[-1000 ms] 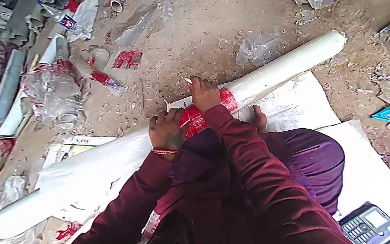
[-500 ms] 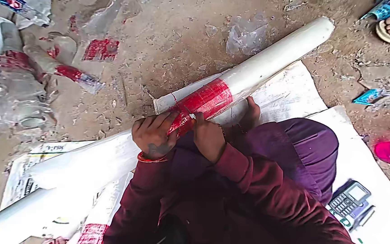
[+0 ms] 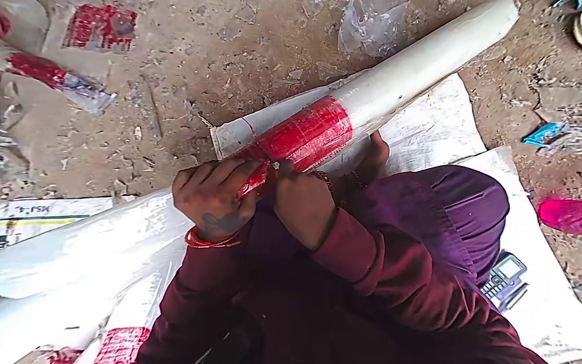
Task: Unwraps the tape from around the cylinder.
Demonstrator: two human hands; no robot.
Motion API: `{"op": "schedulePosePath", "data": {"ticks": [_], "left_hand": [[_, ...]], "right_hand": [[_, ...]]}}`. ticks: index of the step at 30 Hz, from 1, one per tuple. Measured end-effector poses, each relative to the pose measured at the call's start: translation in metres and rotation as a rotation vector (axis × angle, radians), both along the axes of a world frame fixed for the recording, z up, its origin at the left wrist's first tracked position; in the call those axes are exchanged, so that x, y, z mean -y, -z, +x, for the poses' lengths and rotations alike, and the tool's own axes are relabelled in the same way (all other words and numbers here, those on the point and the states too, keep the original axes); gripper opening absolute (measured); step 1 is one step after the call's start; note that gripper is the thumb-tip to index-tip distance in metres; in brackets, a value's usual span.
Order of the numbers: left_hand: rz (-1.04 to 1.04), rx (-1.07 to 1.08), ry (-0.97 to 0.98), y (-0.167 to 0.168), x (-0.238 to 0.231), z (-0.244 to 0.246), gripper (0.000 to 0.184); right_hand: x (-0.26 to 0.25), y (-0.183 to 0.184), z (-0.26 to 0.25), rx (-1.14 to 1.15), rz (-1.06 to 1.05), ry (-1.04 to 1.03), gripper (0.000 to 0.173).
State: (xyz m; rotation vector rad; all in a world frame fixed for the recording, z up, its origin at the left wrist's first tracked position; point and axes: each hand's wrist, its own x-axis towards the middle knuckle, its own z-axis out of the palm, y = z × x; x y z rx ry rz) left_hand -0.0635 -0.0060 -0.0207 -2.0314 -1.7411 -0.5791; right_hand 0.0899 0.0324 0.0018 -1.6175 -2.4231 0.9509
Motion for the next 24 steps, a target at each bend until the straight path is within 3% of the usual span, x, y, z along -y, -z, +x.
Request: {"op": "schedulePosePath", "data": {"ticks": [3, 10, 13, 16, 24], "left_hand": [[-0.039, 0.092, 0.039, -0.002, -0.003, -0.005, 0.030], [-0.063, 0.249, 0.134, -0.005, -0.001, -0.011, 0.031], [-0.065, 0.261, 0.151, -0.008, -0.004, -0.012, 0.032], [-0.058, 0.259, 0.155, -0.008, -0.004, -0.014, 0.031], [-0.111, 0.302, 0.120, -0.012, -0.007, -0.010, 0.032]], "right_hand": [[0.004, 0.000, 0.000, 0.036, -0.071, -0.009, 0.018], [0.039, 0.032, 0.015, -0.005, 0.106, 0.070, 0.018], [0.049, 0.048, 0.029, -0.092, 0.140, 0.092, 0.027], [0.042, 0.053, 0.030, -0.247, 0.272, 0.125, 0.020], [0.021, 0.034, 0.008, -0.147, 0.067, 0.070, 0.019]]}}
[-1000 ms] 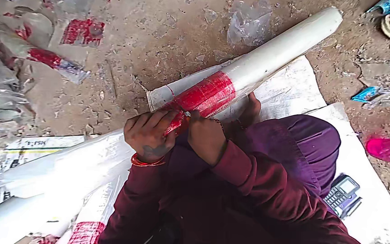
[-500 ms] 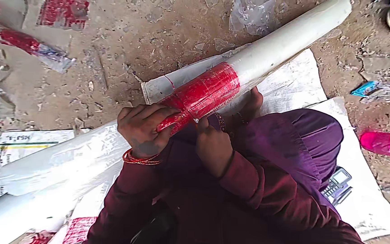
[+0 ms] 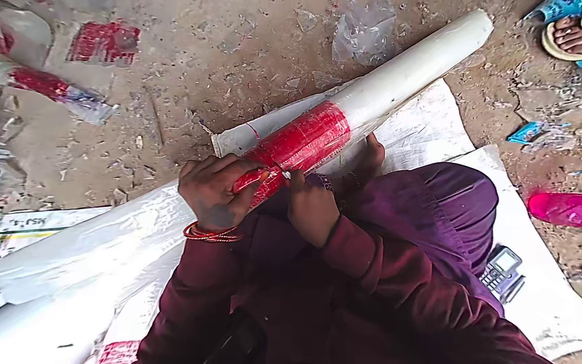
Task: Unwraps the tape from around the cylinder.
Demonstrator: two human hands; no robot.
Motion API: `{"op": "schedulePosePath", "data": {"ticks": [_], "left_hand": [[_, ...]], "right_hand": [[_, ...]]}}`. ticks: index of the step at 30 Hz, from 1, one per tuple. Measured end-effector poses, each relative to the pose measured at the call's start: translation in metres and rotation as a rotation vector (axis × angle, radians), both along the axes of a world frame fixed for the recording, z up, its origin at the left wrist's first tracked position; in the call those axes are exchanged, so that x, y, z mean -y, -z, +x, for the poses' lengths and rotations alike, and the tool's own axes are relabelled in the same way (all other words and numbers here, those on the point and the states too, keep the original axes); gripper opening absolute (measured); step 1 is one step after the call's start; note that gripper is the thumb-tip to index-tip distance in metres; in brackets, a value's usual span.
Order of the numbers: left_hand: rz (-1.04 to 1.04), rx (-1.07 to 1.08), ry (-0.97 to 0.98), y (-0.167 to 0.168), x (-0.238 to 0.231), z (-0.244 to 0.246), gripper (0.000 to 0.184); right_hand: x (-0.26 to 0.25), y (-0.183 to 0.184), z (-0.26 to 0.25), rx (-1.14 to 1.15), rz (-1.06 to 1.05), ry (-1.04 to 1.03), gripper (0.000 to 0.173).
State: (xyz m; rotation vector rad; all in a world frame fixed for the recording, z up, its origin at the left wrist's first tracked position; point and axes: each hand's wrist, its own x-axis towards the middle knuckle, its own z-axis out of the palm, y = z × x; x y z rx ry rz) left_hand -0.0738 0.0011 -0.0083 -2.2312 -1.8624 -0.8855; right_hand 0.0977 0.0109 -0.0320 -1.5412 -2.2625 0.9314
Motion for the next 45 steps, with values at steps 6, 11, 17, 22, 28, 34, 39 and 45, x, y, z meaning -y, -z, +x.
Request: {"op": "schedulePosePath", "data": {"ticks": [6, 11, 17, 22, 28, 34, 39, 45], "left_hand": [[-0.094, 0.096, -0.010, 0.000, -0.003, -0.004, 0.036], [-0.134, 0.219, -0.017, -0.003, -0.009, -0.008, 0.037], [-0.292, 0.162, -0.077, -0.022, -0.020, -0.014, 0.040], [-0.692, -0.045, 0.124, -0.049, -0.023, -0.032, 0.087], [-1.046, 0.121, 0.103, -0.079, -0.043, -0.047, 0.068], [-1.442, 0.784, -0.009, -0.059, -0.101, -0.111, 0.055], [-1.412, 0.365, -0.013, -0.052, -0.124, -0.121, 0.078], [-1.316, -0.277, 0.038, -0.069, -0.128, -0.086, 0.052]], "right_hand": [[0.010, 0.004, 0.000, 0.030, -0.037, 0.023, 0.019], [0.025, 0.007, 0.011, 0.074, -0.192, 0.007, 0.034], [-0.018, 0.028, 0.015, -0.290, 0.651, 0.226, 0.014], [-0.088, 0.039, -0.017, -0.223, 0.692, 0.099, 0.022], [-0.102, 0.037, -0.023, -0.217, 0.706, 0.056, 0.028], [-0.116, 0.027, -0.033, -0.133, 0.603, 0.022, 0.025], [-0.135, 0.007, -0.047, 0.000, 0.368, -0.043, 0.029], [-0.156, -0.025, -0.063, 0.204, 0.093, -0.118, 0.035]]}}
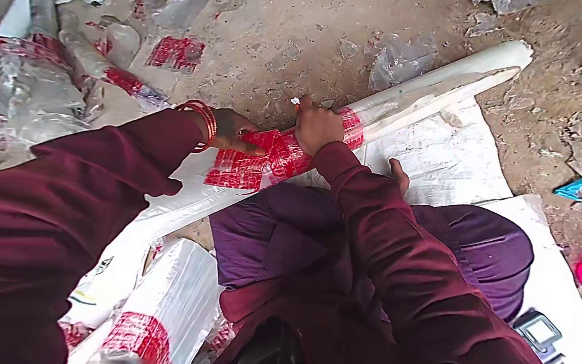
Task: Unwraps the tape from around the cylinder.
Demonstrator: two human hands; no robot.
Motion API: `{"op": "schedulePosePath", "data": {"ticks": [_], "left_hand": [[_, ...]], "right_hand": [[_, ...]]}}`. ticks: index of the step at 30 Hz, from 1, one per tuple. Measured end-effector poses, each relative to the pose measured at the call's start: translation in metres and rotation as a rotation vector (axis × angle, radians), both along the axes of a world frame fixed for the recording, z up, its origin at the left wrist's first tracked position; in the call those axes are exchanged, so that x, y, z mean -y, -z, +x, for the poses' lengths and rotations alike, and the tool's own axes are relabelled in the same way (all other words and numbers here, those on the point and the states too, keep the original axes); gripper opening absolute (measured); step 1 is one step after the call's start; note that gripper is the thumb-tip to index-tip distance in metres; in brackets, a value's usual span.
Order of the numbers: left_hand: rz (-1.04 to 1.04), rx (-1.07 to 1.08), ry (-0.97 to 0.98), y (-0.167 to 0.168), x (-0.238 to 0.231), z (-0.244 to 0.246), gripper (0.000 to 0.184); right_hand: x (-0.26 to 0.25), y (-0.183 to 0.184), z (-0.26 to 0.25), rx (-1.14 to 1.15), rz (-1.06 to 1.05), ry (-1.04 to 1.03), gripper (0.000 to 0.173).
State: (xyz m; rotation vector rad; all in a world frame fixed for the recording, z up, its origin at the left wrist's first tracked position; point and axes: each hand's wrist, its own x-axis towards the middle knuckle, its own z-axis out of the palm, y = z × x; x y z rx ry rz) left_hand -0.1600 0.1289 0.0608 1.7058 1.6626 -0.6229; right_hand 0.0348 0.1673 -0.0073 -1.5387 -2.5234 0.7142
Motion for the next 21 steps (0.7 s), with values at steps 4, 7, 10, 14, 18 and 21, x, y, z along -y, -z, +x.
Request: {"op": "schedulePosePath", "data": {"ticks": [4, 7, 10, 14, 18, 21], "left_hand": [[0.410, 0.116, -0.070, 0.020, 0.041, -0.003, 0.048], [0.735, 0.080, 0.043, 0.031, 0.066, 0.001, 0.062], [0.933, 0.028, 0.115, 0.036, 0.084, 0.014, 0.065], [1.023, -0.161, 0.214, 0.040, 0.113, 0.040, 0.064], [1.093, -0.283, 0.086, 0.053, 0.139, 0.076, 0.059], [1.088, -0.313, 0.033, 0.053, 0.138, 0.084, 0.061]], "right_hand": [[-0.004, 0.003, -0.004, -0.014, -0.004, 0.017, 0.036], [-0.003, 0.005, -0.004, -0.027, 0.002, 0.017, 0.036], [-0.002, 0.007, -0.001, -0.045, 0.021, 0.018, 0.036], [0.005, 0.026, 0.005, -0.202, 0.221, 0.060, 0.033], [0.016, 0.047, 0.013, -0.384, 0.420, 0.089, 0.027], [0.016, 0.046, 0.014, -0.396, 0.437, 0.102, 0.029]]}}
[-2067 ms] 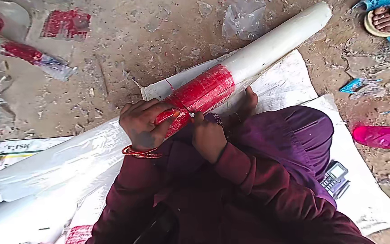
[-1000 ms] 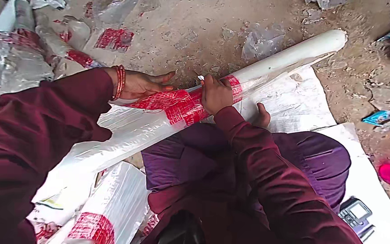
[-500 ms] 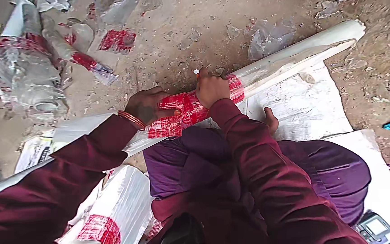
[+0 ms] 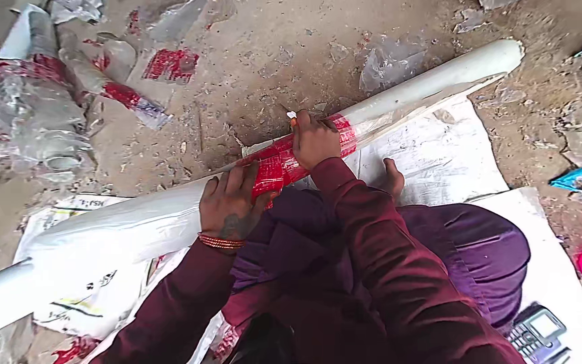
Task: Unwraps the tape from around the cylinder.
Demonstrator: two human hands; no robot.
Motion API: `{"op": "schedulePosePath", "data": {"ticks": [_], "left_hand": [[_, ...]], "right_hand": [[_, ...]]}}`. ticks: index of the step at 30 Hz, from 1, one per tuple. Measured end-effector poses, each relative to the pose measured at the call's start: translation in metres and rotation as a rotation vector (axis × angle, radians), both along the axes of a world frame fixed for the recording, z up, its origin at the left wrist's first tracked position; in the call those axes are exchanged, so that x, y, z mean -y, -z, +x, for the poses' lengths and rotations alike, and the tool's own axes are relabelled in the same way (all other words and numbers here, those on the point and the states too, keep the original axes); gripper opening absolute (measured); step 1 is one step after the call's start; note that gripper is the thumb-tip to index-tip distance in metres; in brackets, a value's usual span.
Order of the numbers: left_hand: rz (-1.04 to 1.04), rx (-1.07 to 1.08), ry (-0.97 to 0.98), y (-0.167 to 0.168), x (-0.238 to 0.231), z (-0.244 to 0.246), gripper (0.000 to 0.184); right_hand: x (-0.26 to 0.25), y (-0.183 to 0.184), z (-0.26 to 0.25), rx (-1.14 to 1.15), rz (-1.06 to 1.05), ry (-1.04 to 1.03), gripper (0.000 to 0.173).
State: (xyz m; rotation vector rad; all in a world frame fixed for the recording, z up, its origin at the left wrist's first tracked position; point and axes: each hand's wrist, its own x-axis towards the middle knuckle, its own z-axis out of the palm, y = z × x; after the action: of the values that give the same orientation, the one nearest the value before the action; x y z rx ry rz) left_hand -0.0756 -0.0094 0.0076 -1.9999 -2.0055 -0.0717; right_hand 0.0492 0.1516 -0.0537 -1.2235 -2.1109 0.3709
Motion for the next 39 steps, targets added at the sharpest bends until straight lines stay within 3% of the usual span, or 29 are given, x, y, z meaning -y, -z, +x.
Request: {"op": "schedulePosePath", "data": {"ticks": [6, 10, 12, 14, 16, 19, 22, 26, 39], "left_hand": [[0.060, 0.055, -0.151, 0.003, -0.021, 0.000, 0.078], [-0.119, 0.057, -0.381, -0.008, -0.033, 0.026, 0.078], [-0.200, 0.100, -0.404, -0.014, -0.034, 0.037, 0.080], [-0.229, 0.119, -0.364, -0.015, -0.033, 0.043, 0.080], [-0.133, 0.146, -0.258, -0.006, -0.029, 0.039, 0.052], [0.121, 0.115, -0.022, 0.015, -0.029, 0.016, 0.045], [0.267, 0.137, 0.090, 0.025, -0.026, 0.005, 0.043], [0.347, 0.147, 0.139, 0.029, -0.024, 0.003, 0.045], [0.311, 0.237, 0.180, 0.029, -0.023, -0.003, 0.045]], "right_hand": [[0.001, -0.013, 0.002, 0.008, -0.082, -0.010, 0.028], [0.017, -0.007, 0.008, -0.038, 0.092, 0.035, 0.019], [0.034, -0.005, 0.015, -0.155, 0.212, 0.095, 0.018], [0.062, -0.009, 0.023, -0.306, 0.118, 0.143, 0.021], [0.090, -0.014, 0.031, -0.365, -0.174, 0.131, 0.024], [0.106, -0.026, 0.042, -0.215, -0.609, -0.014, 0.029], [0.104, -0.037, 0.045, -0.007, -0.784, -0.102, 0.033], [0.097, -0.043, 0.043, 0.079, -0.818, -0.128, 0.033], [0.108, -0.041, 0.035, 0.187, -0.721, -0.113, 0.027]]}}
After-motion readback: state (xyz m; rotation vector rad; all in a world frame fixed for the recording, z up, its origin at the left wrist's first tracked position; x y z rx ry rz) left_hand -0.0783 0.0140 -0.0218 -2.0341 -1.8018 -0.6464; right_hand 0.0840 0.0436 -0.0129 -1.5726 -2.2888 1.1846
